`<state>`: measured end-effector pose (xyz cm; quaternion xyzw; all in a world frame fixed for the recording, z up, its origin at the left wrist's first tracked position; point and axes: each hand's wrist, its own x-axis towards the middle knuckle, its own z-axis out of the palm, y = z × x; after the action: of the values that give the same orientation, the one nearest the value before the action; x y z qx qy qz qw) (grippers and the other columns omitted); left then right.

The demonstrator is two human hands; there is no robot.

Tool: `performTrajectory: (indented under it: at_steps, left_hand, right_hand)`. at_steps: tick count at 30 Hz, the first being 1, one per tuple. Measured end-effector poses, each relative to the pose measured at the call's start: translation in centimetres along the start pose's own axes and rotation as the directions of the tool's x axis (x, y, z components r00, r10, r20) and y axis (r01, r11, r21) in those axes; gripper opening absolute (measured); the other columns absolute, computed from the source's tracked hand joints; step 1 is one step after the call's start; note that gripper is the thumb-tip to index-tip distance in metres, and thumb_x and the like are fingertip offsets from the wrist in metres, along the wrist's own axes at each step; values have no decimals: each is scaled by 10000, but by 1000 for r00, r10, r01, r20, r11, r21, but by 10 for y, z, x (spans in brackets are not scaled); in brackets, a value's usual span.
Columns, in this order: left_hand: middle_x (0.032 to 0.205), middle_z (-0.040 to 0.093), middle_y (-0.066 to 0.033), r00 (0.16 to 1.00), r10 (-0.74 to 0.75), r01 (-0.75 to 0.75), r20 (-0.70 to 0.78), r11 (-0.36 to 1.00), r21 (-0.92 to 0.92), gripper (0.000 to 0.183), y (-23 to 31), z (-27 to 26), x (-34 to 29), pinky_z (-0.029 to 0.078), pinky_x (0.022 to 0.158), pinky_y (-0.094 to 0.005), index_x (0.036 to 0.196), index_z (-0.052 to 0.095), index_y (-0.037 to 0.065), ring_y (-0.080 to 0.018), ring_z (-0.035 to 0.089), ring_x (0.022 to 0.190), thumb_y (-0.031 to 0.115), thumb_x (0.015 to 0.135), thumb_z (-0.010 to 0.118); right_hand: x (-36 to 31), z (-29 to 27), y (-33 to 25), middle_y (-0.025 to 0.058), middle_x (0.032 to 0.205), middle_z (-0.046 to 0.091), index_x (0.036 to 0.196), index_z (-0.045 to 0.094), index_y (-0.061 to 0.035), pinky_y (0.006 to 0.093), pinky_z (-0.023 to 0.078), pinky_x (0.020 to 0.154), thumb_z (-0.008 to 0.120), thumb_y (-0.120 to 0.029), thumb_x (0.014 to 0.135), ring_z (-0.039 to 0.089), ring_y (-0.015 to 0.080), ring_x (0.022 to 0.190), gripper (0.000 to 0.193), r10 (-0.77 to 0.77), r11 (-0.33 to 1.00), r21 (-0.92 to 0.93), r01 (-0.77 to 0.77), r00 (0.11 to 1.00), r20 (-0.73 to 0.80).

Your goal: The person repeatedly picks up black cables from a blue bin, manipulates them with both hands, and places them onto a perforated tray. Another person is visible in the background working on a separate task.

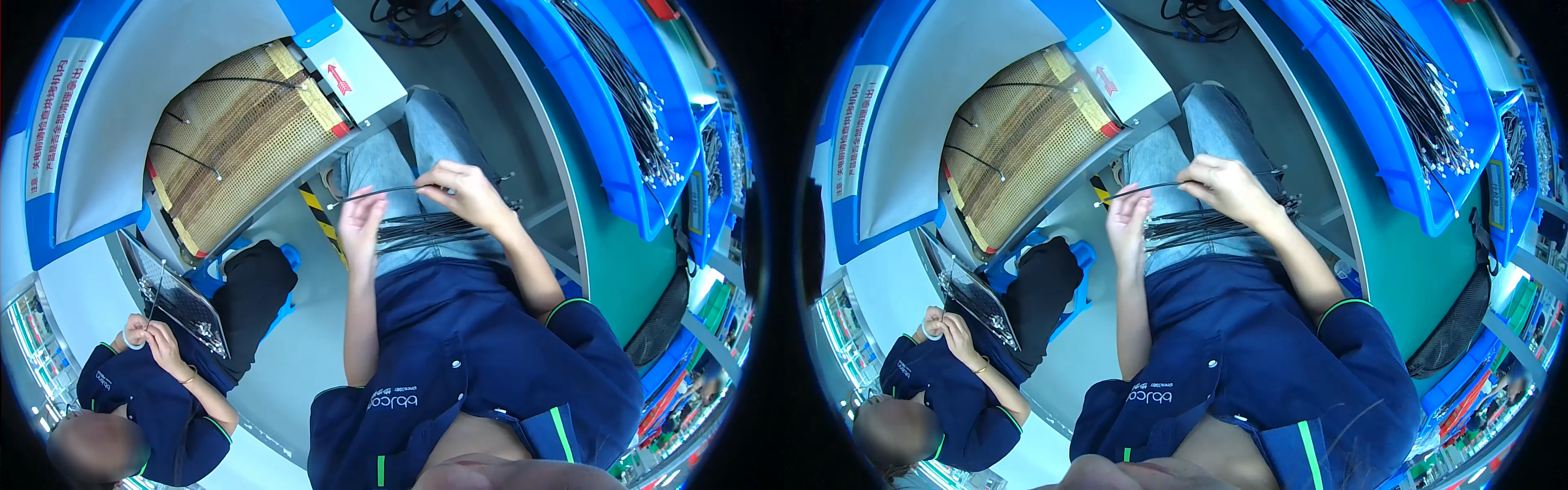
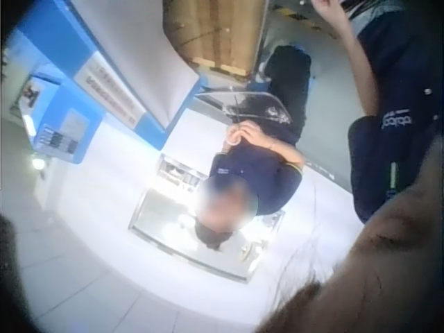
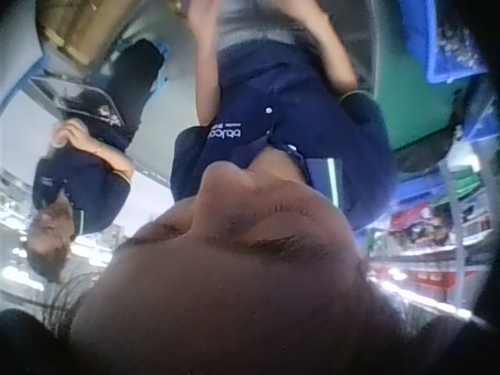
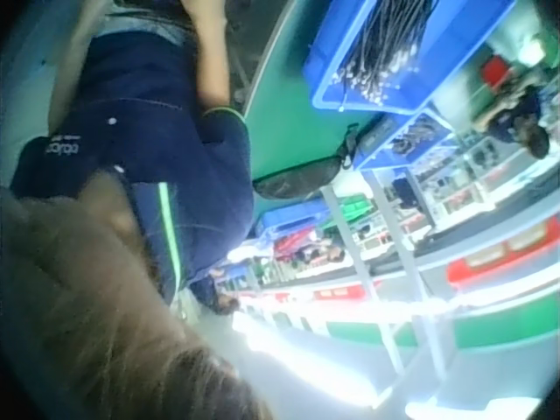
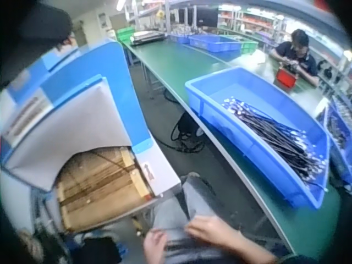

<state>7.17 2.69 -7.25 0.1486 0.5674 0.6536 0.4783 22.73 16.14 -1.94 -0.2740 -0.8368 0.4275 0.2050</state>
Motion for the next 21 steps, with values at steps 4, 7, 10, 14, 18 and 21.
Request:
performTrajectory:
  at_steps: [4, 7, 10, 14, 18, 21]
  left_hand:
    - [1055, 642, -115, 998, -65, 56, -10, 920, -388, 234, -10, 30, -5, 519, 831, -252, 1138, 565, -9, -143, 624, 914, 53, 913, 592]
    - [1048, 639, -111, 998, -53, 30, -37, 887, -461, 175, -17, 21, -3, 526, 815, -243, 1089, 593, -6, -137, 624, 895, 57, 927, 573]
    - [1028, 641, -108, 995, -44, -6, -94, 880, -475, 159, -13, 3, 1, 525, 791, -229, 1068, 602, -13, -136, 625, 881, 63, 934, 561]
    - [1039, 641, -113, 987, 12, -93, -163, 860, -502, 156, -14, -26, 5, 527, 794, -226, 1062, 612, -17, -126, 622, 879, 52, 929, 567]
    - [1026, 642, -106, 984, 25, -114, -177, 850, -514, 154, -11, -35, 6, 526, 773, -214, 1057, 617, -12, -122, 619, 862, 60, 930, 569]
    - [1020, 642, -104, 982, 13, -110, -187, 849, -516, 155, -9, -35, 6, 529, 766, -211, 1057, 617, -12, -121, 618, 858, 61, 928, 572]
  right_hand:
    - [4, 15, -4, 94, 818, 610, 893, 647, -51, 366, 507, 651, 657, -118, 804, 622, 285, 729, 113, -23, 999, -38, 24, 999, 26]
    - [5, 12, -9, 81, 841, 641, 881, 662, -46, 334, 520, 674, 683, -105, 790, 635, 256, 768, 110, 12, 995, -100, -7, 999, 50]
    - [6, -2, -1, 76, 786, 602, 853, 636, -63, 374, 493, 672, 659, -141, 801, 609, 267, 767, 97, -80, 984, -162, 78, 997, -7]
    - [-2, -23, 12, 65, 834, 643, 868, 657, -62, 348, 508, 725, 676, -154, 799, 624, 246, 811, 117, -11, 980, -198, 13, 1000, 12]
    - [-6, -28, 17, 79, 851, 657, 896, 663, -42, 330, 516, 715, 674, -120, 815, 641, 240, 806, 113, 50, 995, -91, -50, 999, 1]
    - [-5, -27, 10, 79, 840, 663, 898, 669, -32, 307, 509, 689, 685, -81, 811, 643, 223, 786, 102, 126, 992, 11, -126, 992, -18]
